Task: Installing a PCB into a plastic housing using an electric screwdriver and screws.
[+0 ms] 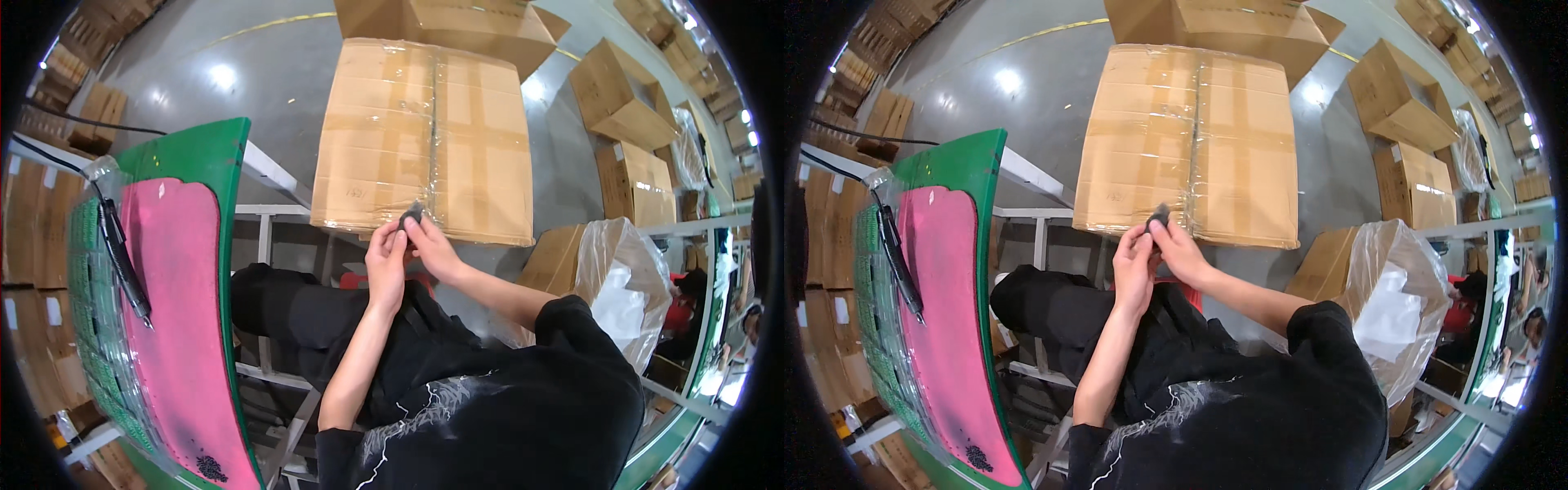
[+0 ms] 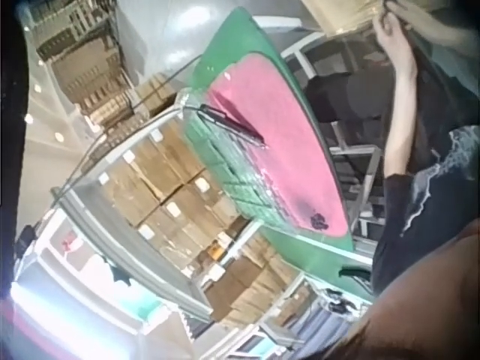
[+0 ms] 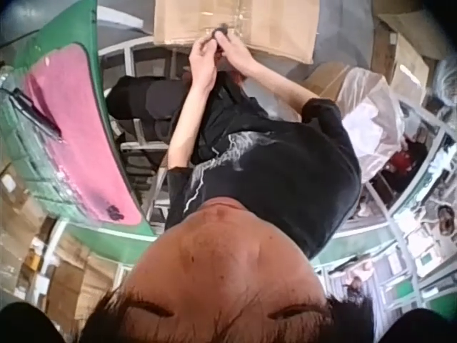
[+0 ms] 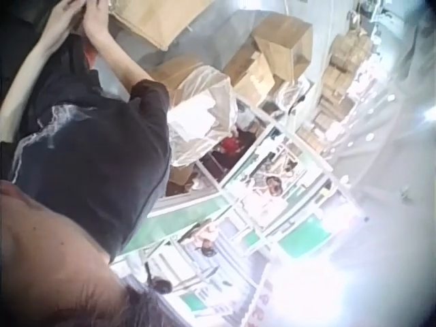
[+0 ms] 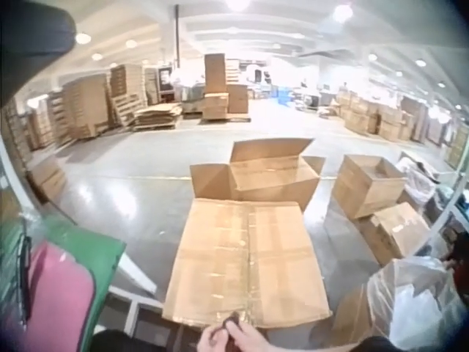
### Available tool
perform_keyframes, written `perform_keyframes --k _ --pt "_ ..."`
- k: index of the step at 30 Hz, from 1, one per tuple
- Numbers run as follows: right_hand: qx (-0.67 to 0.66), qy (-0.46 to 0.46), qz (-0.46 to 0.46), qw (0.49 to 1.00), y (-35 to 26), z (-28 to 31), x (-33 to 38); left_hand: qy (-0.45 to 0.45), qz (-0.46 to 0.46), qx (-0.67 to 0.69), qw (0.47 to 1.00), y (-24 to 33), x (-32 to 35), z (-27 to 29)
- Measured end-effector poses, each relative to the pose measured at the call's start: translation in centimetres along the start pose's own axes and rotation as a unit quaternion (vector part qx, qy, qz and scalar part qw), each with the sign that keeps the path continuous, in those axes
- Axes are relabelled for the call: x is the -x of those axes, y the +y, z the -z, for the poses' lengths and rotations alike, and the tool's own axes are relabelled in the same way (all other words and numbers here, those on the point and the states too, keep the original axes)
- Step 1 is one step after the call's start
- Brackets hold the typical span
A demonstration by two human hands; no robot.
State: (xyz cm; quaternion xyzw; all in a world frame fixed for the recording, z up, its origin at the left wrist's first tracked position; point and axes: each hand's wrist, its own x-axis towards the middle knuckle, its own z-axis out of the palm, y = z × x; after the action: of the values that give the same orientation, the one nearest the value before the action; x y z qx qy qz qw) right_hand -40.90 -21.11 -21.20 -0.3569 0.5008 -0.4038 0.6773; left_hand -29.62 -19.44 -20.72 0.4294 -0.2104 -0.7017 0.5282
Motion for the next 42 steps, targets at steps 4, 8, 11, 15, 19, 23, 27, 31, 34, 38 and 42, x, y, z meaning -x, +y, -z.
perform_keyframes --k 4,8,11,15,19,23,27,31,34,38,42 --pt "0.063 0.113 0.127 0.983 2.7 6.1 -9.1 -0.022 -0.054 -0.338 0.939 -2.5 -3.5 2.6" --pt "0.224 0.232 0.07 0.944 0.3 15.8 -20.4 -0.007 -0.138 -0.68 0.72 -2.3 -6.0 3.5" --pt "0.414 0.338 0.278 0.798 -2.7 21.5 -28.9 -0.029 -0.147 -0.756 0.637 -0.8 -8.9 3.1" --pt "0.504 0.314 0.148 0.791 -11.2 19.3 -33.8 -0.059 -0.05 -0.787 0.611 -1.0 -10.5 4.9" --pt "0.574 0.33 0.049 0.748 -14.7 19.6 -38.3 -0.056 -0.065 -0.764 0.64 -1.7 -10.3 6.1" --pt "0.602 0.335 0.029 0.725 -14.9 20.8 -41.2 -0.065 -0.044 -0.769 0.634 -1.8 -10.9 5.9" --pt "0.62 0.312 0.022 0.719 -15.5 21.4 -43.0 -0.064 -0.034 -0.764 0.641 -1.9 -11.4 5.8" --pt "0.657 0.256 0.022 0.709 -14.3 21.6 -42.5 -0.076 -0.035 -0.76 0.644 -2.0 -11.0 6.6" --pt "0.66 0.231 -0.027 0.715 -12.7 22.1 -41.4 -0.077 -0.04 -0.764 0.64 -2.4 -11.0 6.6" --pt "0.64 0.202 -0.01 0.742 -9.1 21.6 -36.9 -0.079 -0.065 -0.753 0.65 -2.6 -11.1 6.7" --pt "0.618 0.144 -0.122 0.763 -7.8 16.4 -30.4 -0.067 -0.082 -0.752 0.651 -3.3 -10.8 7.5"
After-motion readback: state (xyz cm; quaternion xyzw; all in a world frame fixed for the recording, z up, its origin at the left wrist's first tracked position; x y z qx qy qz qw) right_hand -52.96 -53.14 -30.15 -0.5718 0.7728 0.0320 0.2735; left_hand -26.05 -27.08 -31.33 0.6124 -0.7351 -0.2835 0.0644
